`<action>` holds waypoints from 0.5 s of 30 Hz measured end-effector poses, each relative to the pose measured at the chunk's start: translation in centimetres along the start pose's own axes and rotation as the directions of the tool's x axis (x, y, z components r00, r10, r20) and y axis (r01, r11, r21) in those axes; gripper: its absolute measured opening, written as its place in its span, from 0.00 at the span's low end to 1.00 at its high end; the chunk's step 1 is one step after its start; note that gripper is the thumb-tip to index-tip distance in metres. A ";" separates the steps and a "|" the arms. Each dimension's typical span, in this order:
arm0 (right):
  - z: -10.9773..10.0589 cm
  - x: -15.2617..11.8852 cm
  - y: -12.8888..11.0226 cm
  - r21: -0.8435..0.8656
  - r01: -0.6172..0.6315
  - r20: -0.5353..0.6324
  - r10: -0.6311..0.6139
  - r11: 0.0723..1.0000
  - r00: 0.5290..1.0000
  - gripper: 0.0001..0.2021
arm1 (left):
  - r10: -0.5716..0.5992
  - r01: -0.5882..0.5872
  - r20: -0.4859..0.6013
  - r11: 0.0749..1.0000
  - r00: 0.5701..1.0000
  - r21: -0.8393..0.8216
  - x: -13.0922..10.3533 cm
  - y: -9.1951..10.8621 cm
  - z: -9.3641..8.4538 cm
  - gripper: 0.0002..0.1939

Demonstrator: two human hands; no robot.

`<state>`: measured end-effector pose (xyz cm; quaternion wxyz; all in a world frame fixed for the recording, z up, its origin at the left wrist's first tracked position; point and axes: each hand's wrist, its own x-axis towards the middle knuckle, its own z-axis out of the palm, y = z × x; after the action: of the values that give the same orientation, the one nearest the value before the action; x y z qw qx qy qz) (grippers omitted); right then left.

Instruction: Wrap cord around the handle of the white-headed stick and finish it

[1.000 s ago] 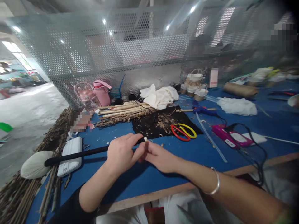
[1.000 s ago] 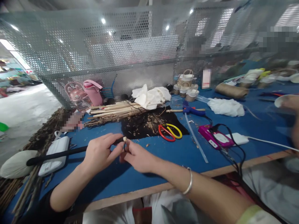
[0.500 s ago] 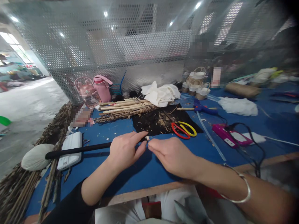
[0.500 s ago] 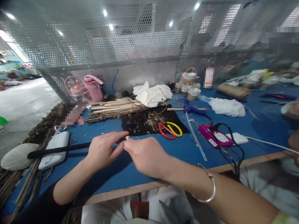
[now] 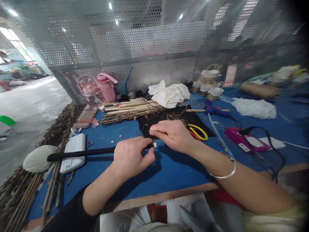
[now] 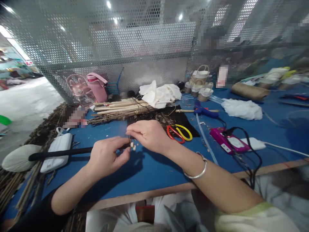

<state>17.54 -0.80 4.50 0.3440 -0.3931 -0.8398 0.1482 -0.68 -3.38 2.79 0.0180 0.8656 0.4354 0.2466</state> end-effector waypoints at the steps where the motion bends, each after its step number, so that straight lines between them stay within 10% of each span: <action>1: 0.2 0.2 0.4 0.052 -0.020 -0.002 0.020 0.998 1.000 0.12 | -0.007 0.007 -0.012 1.000 1.000 -0.009 0.0 0.0 0.0 0.10; 7: 3.1 0.2 2.8 0.409 -0.259 0.114 0.232 0.875 0.966 0.12 | -0.050 0.048 -0.048 0.998 0.998 -0.029 0.1 -0.2 0.2 0.11; 15: 4.7 -0.9 3.4 0.702 -0.534 0.355 0.418 0.471 0.836 0.12 | -0.153 0.153 -0.005 0.988 0.988 -0.002 1.4 0.2 0.0 0.19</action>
<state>16.59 0.82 -1.12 0.3665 -0.4114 -0.5675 0.6119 0.14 -2.42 3.44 0.0366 0.8289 0.5005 0.2472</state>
